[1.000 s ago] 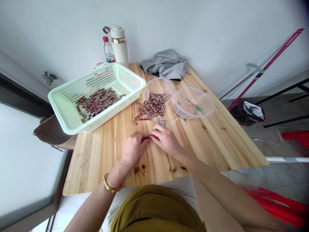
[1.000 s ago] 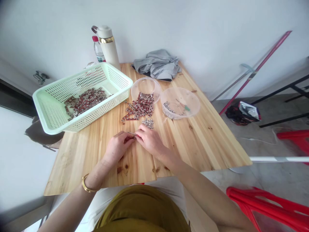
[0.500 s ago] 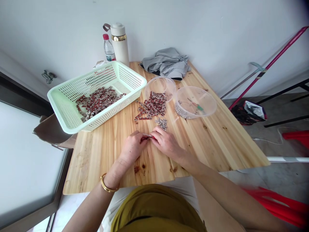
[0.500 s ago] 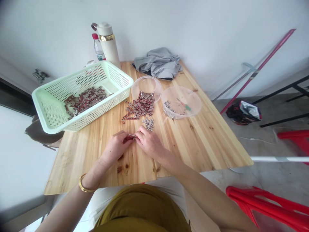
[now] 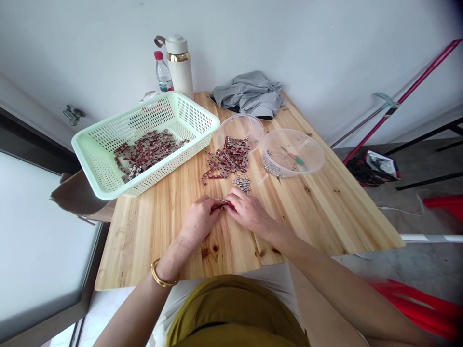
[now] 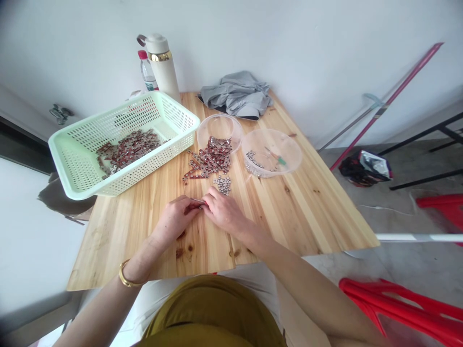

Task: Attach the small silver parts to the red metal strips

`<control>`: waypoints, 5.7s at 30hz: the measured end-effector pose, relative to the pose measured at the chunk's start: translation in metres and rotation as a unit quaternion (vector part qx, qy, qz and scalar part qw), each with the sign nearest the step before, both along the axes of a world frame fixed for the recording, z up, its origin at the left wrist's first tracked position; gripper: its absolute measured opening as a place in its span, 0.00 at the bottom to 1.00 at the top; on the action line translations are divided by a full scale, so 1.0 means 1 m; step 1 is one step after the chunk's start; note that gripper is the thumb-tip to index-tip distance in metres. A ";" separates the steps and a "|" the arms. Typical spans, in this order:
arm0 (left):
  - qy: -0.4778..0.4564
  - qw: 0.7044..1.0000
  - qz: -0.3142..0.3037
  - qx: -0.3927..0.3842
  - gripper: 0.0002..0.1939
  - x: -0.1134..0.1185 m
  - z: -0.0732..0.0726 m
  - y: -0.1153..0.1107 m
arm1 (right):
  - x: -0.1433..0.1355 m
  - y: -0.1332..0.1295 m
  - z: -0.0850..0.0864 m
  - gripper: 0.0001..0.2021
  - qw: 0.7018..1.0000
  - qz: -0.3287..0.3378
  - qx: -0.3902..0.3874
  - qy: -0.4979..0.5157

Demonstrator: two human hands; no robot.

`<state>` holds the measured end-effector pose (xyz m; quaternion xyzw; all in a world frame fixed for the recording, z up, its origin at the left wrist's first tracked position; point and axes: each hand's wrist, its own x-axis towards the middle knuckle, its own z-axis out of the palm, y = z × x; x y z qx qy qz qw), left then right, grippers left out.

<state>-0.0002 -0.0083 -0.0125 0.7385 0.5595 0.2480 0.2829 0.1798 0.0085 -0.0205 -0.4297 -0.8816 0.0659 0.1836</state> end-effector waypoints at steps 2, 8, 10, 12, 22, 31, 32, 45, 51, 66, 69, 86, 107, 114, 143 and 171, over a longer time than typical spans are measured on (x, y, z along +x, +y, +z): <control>-0.005 1.000 -0.001 -0.001 0.10 0.000 0.000 0.000 | 0.000 0.000 -0.002 0.05 1.000 -0.001 0.002 0.005; -0.004 1.000 0.002 -0.004 0.10 0.001 -0.001 0.000 | -0.002 -0.001 -0.005 0.06 1.000 -0.011 0.005 0.016; 0.002 1.000 0.006 -0.005 0.09 0.001 -0.001 0.001 | -0.002 0.000 -0.005 0.06 1.000 -0.006 -0.004 0.011; 0.008 1.000 0.013 -0.007 0.07 0.001 -0.001 0.001 | -0.002 0.001 -0.004 0.07 1.000 0.001 -0.014 0.003; 0.017 0.999 0.032 0.002 0.05 0.003 -0.002 -0.002 | 0.009 -0.010 0.008 0.08 0.993 -0.008 -0.082 0.086; 0.034 0.999 0.029 0.003 0.03 0.002 -0.002 -0.002 | 0.018 -0.032 0.000 0.15 0.990 -0.069 -0.043 0.119; 0.037 0.999 0.029 0.002 0.03 0.002 -0.002 -0.002 | 0.016 -0.032 0.000 0.15 0.991 -0.065 -0.041 0.108; 0.049 0.998 0.031 -0.002 0.04 0.003 -0.002 0.000 | 0.008 -0.025 0.004 0.13 0.989 -0.051 -0.056 0.128; 0.078 0.997 0.028 -0.002 0.05 0.003 -0.002 0.001 | -0.001 -0.024 -0.001 0.12 0.993 -0.038 -0.043 0.100; 0.076 0.996 0.038 0.003 0.04 0.005 0.000 -0.001 | 0.059 -0.009 0.003 0.11 0.963 -0.205 -0.057 0.167; 0.062 0.997 0.050 -0.017 0.04 0.006 0.004 0.002 | 0.054 -0.021 0.007 0.15 0.975 -0.155 -0.067 0.146; 0.065 0.994 0.071 -0.043 0.06 0.012 0.011 0.007 | 0.009 -0.036 0.002 0.14 0.983 -0.145 -0.066 0.087; 0.095 0.991 0.085 -0.035 0.07 0.014 0.008 0.006 | 0.005 -0.033 0.003 0.15 0.979 -0.107 -0.105 0.140; 0.091 0.993 0.072 -0.031 0.07 0.013 0.009 0.006 | 0.002 -0.035 0.001 0.16 0.984 -0.112 -0.100 0.097; 0.020 0.997 0.081 -0.008 0.04 0.003 0.003 0.006 | 0.048 0.001 0.000 0.06 0.978 -0.189 -0.050 0.066; 0.000 0.997 0.074 -0.001 0.10 -0.002 0.003 0.007 | -0.025 -0.006 0.006 0.11 0.997 -0.065 -0.022 0.044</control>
